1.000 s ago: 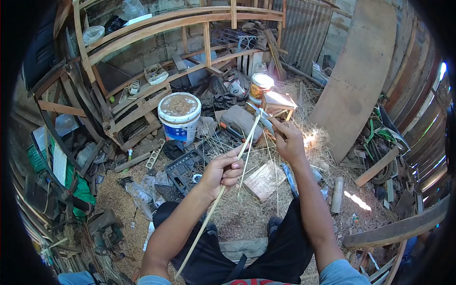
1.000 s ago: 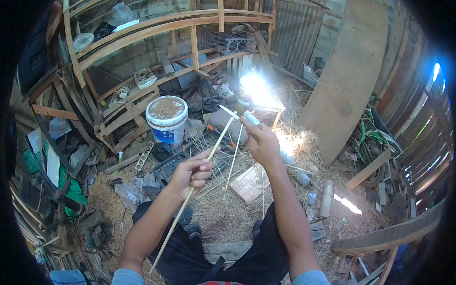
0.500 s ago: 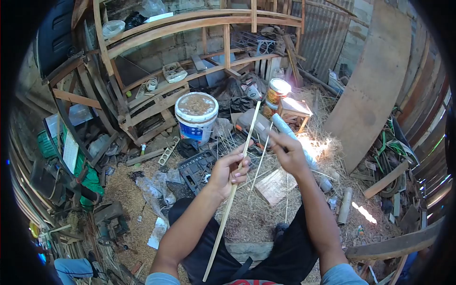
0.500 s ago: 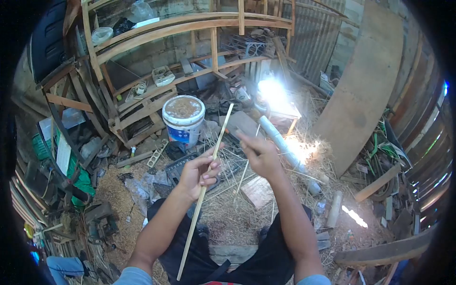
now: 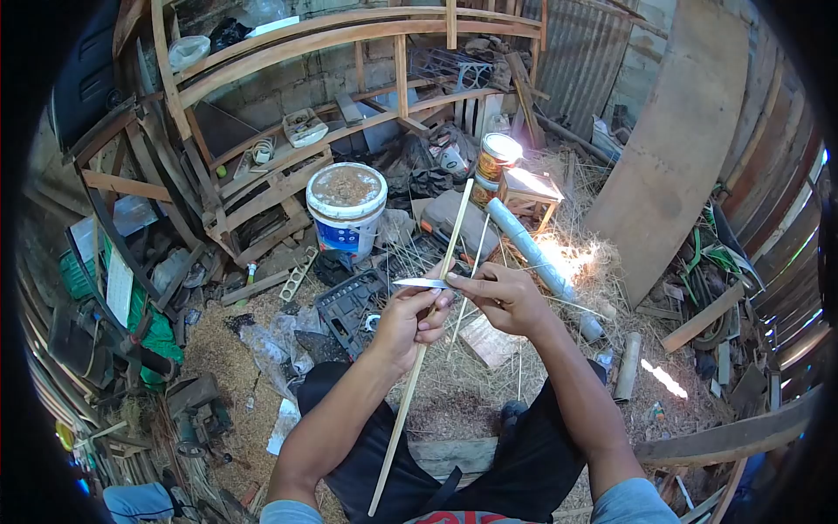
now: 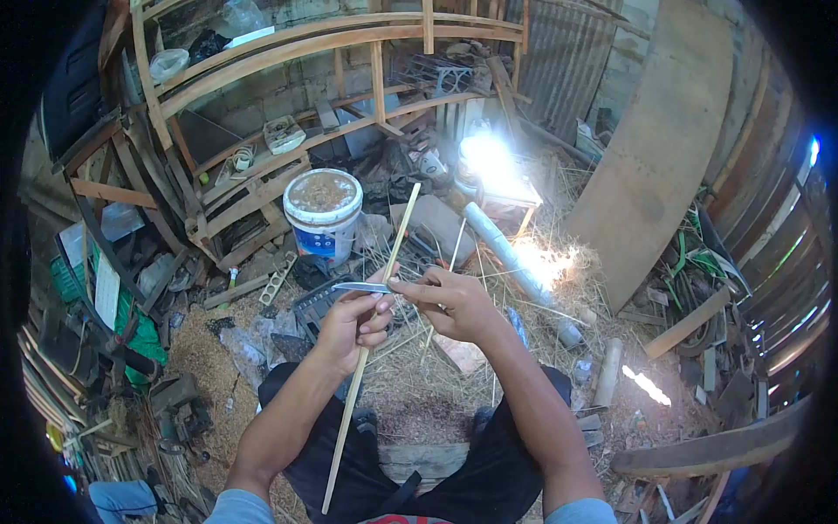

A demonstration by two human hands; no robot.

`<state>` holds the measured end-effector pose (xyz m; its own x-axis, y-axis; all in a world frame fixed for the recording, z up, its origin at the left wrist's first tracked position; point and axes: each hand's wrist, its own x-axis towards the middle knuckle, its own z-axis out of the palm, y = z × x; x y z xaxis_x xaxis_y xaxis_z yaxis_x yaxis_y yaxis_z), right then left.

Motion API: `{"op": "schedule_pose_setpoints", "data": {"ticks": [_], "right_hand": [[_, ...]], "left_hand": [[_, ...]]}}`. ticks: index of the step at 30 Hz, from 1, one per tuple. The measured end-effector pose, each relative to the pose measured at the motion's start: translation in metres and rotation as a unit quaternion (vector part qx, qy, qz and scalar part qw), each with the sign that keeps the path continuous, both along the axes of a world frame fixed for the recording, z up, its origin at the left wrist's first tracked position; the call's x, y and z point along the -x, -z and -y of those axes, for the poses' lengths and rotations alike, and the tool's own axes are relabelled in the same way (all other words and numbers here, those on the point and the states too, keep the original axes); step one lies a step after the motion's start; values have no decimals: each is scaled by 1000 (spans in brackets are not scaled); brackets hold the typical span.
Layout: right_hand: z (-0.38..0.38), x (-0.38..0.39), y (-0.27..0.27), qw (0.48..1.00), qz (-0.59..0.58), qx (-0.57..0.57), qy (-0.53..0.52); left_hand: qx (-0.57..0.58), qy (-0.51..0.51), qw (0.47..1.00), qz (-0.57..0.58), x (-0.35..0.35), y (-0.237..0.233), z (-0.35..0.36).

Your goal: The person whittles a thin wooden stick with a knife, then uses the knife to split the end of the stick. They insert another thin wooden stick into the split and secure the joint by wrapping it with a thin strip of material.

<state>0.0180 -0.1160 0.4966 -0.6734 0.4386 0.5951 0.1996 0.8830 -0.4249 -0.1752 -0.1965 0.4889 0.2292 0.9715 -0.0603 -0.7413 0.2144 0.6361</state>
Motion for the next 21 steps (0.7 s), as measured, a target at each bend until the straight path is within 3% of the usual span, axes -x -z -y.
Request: {"op": "schedule_pose_setpoints", "data": {"ticks": [3, 7, 9, 10, 13, 16, 17, 20, 21], "right_hand": [[-9, -1, 8, 996, -18, -37, 75], [-64, -38, 24, 969, -111, -75, 207], [-98, -71, 41, 920, -216, 44, 324], [-86, -77, 20, 882, -237, 132, 385], [-86, -82, 26, 903, -287, 93, 307], [-67, -55, 42, 943, -185, 226, 161], [-39, -37, 16, 961, -137, 207, 122], [-8, -7, 7, 981, -85, 166, -53], [-5, -2, 8, 984, -66, 154, -67]], "left_hand": [[23, -30, 999, -3, -1, 6, -3], [6, 47, 999, -24, -11, 0, 16], [14, 103, 993, -57, -19, -4, 28], [36, 117, 991, -45, -21, -2, 33], [69, 93, 993, 0, -14, 11, 26], [79, 20, 996, 27, -2, 17, 14], [80, -5, 996, 27, 0, 17, 12], [69, -34, 997, 23, 3, 14, 9], [71, -52, 996, 17, 2, 13, 9]]}}
